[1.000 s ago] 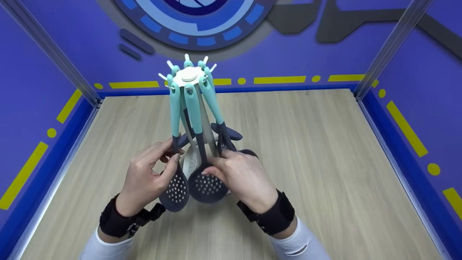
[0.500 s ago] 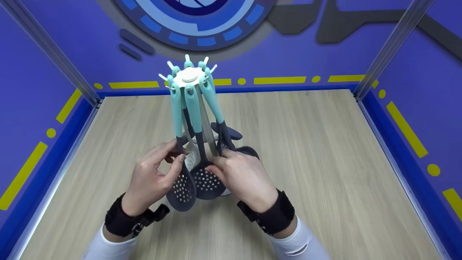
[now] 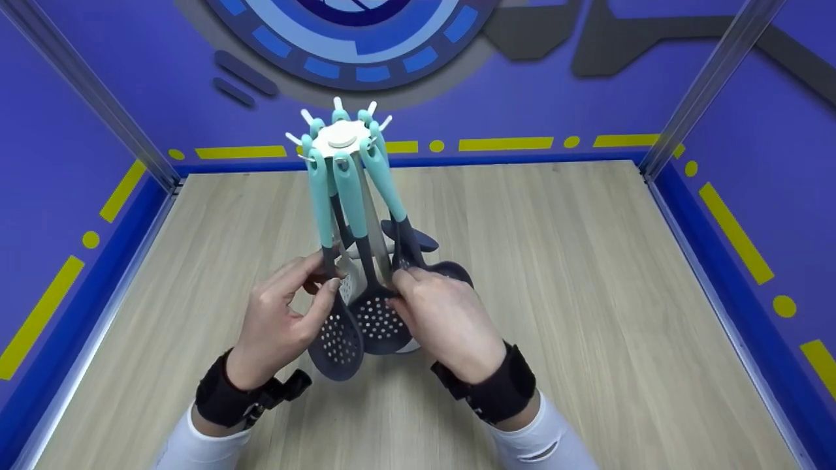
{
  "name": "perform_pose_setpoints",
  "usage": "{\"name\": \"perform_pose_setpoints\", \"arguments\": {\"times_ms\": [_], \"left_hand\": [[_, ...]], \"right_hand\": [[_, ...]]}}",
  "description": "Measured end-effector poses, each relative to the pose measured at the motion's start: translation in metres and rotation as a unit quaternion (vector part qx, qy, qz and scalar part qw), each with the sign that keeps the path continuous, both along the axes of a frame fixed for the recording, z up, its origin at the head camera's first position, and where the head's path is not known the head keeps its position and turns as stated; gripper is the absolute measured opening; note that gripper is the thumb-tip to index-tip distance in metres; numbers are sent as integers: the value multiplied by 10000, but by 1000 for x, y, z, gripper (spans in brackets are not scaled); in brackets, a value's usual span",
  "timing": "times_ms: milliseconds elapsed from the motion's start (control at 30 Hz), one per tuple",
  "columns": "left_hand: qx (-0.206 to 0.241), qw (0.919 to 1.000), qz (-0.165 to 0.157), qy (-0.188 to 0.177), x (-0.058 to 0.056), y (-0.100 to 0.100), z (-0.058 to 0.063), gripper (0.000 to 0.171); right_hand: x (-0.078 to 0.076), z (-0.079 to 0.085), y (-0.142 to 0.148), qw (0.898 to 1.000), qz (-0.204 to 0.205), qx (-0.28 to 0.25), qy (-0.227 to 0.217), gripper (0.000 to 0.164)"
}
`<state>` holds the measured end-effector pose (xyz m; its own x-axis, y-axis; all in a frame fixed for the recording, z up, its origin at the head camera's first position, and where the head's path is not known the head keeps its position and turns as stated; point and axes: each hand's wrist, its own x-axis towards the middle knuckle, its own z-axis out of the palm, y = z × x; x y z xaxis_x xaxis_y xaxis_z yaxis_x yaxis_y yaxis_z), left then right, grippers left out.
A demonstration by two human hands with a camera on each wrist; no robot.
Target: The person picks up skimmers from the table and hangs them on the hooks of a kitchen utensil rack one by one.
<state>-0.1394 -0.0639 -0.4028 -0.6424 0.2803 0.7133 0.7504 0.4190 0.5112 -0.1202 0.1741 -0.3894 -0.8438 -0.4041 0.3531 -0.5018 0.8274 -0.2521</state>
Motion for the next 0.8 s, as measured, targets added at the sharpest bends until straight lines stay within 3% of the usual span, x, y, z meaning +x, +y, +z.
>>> {"name": "perform_pose_setpoints", "arguments": {"times_ms": [467,800], "left_hand": [[53,9997,-88,-221,-3,2,-3,37],[-101,9993,16,-368,-5,2,-5,34]], "right_hand": [[-6,-4,0,9999,10,-89,-91,14],[-2,5,7,9990,127,-420,45,7]]}}
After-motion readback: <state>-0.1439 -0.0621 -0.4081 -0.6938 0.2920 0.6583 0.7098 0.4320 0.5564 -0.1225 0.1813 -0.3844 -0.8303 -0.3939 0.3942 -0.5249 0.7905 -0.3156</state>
